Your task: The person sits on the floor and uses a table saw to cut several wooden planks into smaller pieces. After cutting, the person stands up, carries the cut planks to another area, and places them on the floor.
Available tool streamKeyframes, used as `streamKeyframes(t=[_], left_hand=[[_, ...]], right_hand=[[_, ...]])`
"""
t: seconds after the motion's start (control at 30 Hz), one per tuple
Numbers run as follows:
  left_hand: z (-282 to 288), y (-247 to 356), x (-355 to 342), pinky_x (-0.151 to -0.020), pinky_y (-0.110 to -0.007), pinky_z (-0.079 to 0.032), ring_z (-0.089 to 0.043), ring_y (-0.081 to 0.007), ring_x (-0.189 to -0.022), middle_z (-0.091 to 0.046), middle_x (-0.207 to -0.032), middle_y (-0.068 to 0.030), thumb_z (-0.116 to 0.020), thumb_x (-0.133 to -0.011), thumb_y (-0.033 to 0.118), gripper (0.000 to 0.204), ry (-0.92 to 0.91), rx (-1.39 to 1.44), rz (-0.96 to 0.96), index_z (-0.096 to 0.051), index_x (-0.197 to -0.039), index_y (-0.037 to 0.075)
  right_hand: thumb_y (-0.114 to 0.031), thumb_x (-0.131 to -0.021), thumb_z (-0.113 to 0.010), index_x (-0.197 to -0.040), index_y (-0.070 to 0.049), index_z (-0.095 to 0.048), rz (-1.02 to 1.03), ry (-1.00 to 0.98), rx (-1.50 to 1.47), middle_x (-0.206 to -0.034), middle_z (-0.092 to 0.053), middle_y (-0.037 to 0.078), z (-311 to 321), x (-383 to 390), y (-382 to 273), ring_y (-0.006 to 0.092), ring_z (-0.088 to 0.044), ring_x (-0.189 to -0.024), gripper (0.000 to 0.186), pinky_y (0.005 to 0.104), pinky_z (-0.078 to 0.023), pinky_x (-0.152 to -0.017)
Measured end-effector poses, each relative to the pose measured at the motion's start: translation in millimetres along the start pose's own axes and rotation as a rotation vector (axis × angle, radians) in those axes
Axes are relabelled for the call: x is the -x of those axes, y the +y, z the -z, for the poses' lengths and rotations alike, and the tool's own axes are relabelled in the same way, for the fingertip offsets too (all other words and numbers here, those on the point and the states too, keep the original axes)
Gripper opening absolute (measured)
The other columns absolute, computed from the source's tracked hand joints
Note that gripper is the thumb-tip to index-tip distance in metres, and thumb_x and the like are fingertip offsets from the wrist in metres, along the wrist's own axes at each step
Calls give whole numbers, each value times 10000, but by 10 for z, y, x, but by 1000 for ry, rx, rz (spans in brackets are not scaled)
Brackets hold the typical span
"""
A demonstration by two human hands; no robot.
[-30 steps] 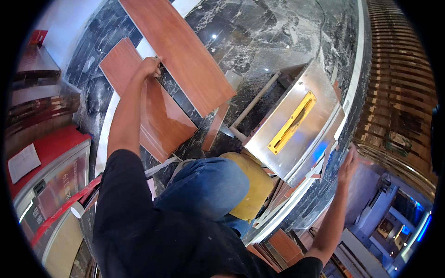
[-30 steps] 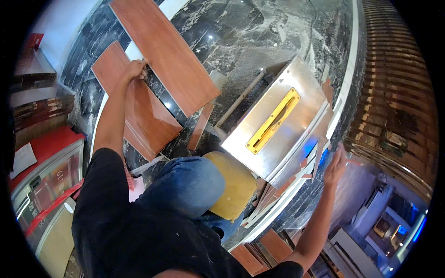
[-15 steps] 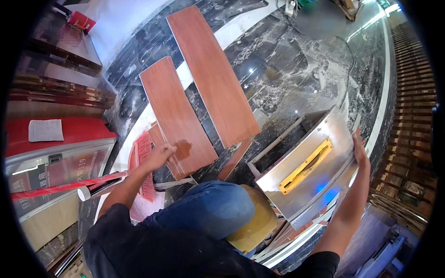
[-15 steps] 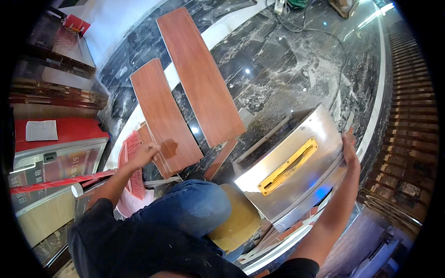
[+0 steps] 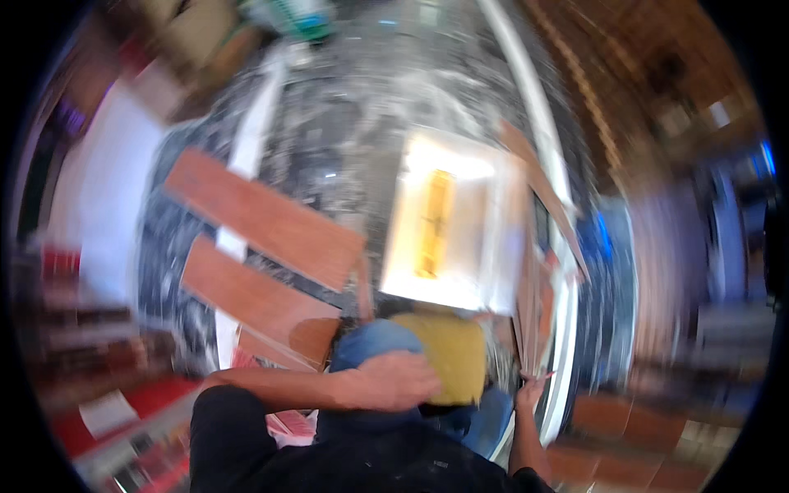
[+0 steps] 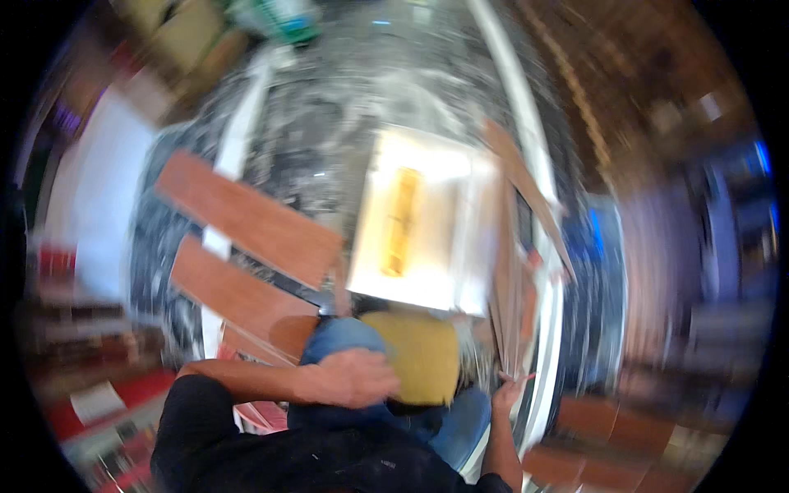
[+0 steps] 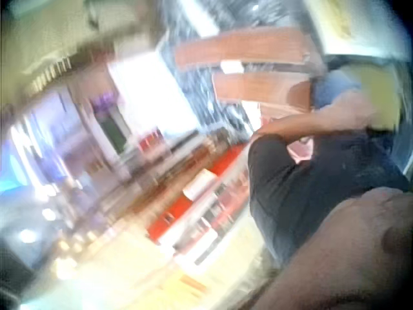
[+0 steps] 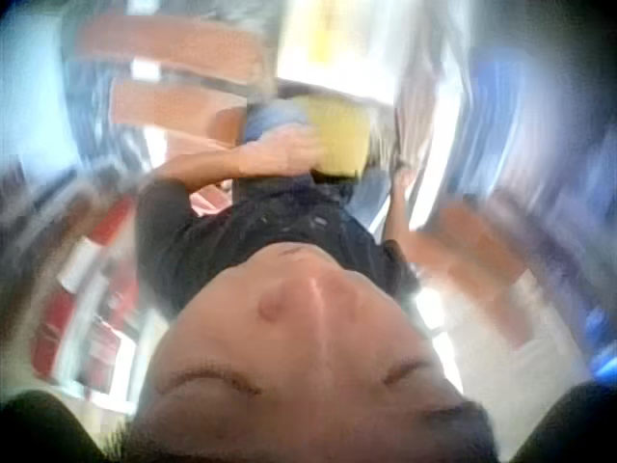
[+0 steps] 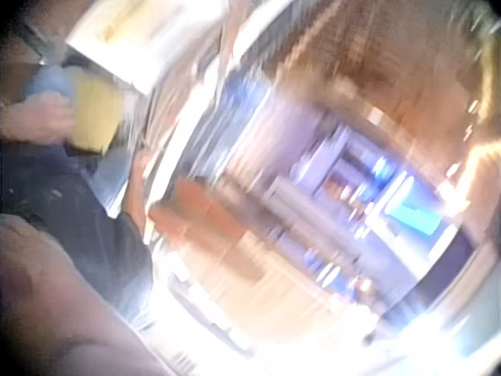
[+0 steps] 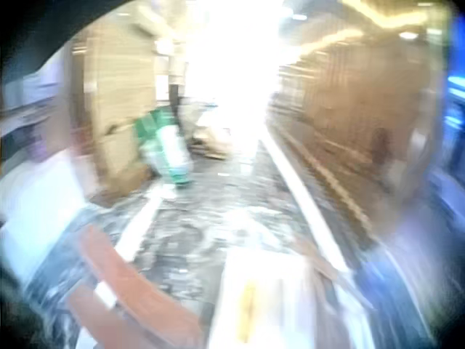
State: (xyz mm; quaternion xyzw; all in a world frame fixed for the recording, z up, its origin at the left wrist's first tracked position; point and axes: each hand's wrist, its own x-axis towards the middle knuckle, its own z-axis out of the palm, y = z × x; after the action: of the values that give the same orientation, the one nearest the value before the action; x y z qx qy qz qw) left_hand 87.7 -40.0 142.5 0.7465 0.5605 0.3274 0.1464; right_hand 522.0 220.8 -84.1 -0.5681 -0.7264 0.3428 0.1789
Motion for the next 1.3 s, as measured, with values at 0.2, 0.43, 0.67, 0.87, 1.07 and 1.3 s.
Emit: streamKeyframes(t=[0.2,0.43,0.67,0.87,1.07,1.3], left_hand=[[222,792,-696,-656,-373,-495,-618,-280,-723,-654,-778,-80,-694,-809,157,68,-180,-59,109,-661,-802,98],[187,1660,-762,-774,-457,-503,-635,-363,-825,-661,-841,-141,-573,-875,135,117,-635,28,59,-659,-897,59],[215,3223,-695,-845,-494,-503,-629,-345,-959,-664,-995,-179,-484,-916,228,244,-1094,-403,-136,-671,-983,86],[769,5756,-1297,-824,-484,-512,-643,-345,-928,-668,-980,-191,-505,-900,221,245,-1377,-187,-140,-669,-1021,84],[610,7386,-1783,-816,-476,-511,-648,-341,-927,-671,-977,-196,-530,-881,210,243,-1558,-174,-115,-666,-1028,73],[217,8674,-2448,-805,-468,-509,-653,-336,-926,-675,-974,-201,-559,-860,199,248,-1774,-186,-122,-662,-1037,59]], right_hand=[[-237,-936,-550,-1324,-58,-487,-159,-15,228,-1340,-526,197,1269,2380,-1418,370,-504,-1223,432,459,-357,-1070],[-221,-906,-572,-1281,-82,-509,-269,-41,46,-1242,-577,159,2865,4015,-1792,329,-480,-1247,405,479,-344,-1071],[-251,-945,-504,-1200,-57,-539,-668,266,-237,-1108,-645,184,3927,5846,-2161,414,-595,-1041,323,474,-468,-930],[-203,-908,-511,-984,-51,-616,-1033,23,-188,-987,-677,209,4277,8562,-2589,432,-654,-882,199,499,-529,-764],[-208,-886,-530,-963,-44,-628,-1242,-101,-715,-943,-680,223,4580,9566,-3360,426,-656,-894,206,491,-531,-761],[-234,-881,-543,-964,-40,-631,-1345,153,-870,-938,-680,229,5355,9833,-3185,430,-655,-896,229,495,-530,-762]])
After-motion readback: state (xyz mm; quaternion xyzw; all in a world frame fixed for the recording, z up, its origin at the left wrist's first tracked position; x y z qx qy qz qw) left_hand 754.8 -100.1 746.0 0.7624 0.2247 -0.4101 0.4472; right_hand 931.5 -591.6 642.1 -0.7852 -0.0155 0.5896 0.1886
